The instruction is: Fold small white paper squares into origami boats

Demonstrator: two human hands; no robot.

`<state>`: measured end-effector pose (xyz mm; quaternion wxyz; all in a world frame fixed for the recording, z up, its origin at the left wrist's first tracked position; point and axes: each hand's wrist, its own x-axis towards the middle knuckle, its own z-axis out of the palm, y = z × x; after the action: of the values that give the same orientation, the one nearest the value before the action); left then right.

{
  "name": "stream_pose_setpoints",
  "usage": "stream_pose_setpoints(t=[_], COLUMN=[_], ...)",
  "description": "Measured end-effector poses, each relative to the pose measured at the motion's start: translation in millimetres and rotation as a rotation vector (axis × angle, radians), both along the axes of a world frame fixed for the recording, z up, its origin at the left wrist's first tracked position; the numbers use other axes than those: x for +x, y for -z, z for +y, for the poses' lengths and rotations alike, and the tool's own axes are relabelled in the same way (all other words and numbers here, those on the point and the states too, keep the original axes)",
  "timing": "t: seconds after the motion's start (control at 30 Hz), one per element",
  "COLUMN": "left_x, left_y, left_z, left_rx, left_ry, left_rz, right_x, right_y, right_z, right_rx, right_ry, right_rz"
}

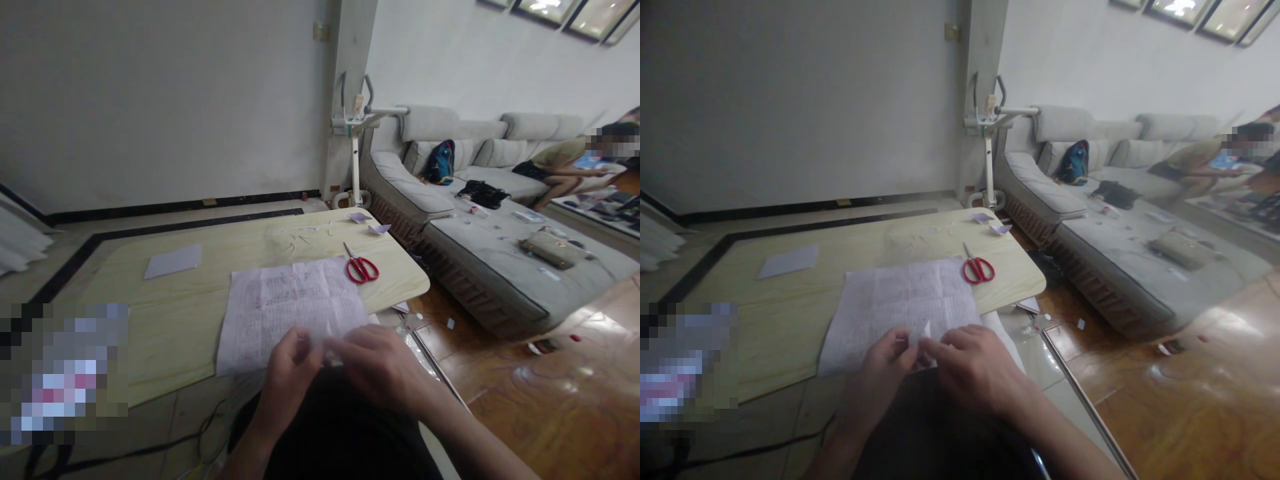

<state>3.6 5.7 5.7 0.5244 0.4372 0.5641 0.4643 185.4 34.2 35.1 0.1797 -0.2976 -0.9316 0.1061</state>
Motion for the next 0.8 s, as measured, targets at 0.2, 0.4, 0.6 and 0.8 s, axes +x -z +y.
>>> stream_pose_setpoints(t=[0.2,0.4,0.6,0.8], left_x=[-5,-7,0,-3], left_y=[4.7,7.0,4.8,9.8], left_z=[1,1,-4,-5], left_rx=[0.080,0.138,0.193,0.409], left_ry=[0.025,-0.019,-0.055,0.016], left_rz=[0.207,0.198,0.226,0.497], right_x=[3,2,2,11], right_y=[-13.9,-9.3,18.6,25.9], right_z=[8,12,5,5], right_rx=[-0.028,-0.270,-0.702,-0.884], right_ry=[-0.068,0.010,0.391,0.414], right_rz=[-0.068,0.162,0.728,0.970])
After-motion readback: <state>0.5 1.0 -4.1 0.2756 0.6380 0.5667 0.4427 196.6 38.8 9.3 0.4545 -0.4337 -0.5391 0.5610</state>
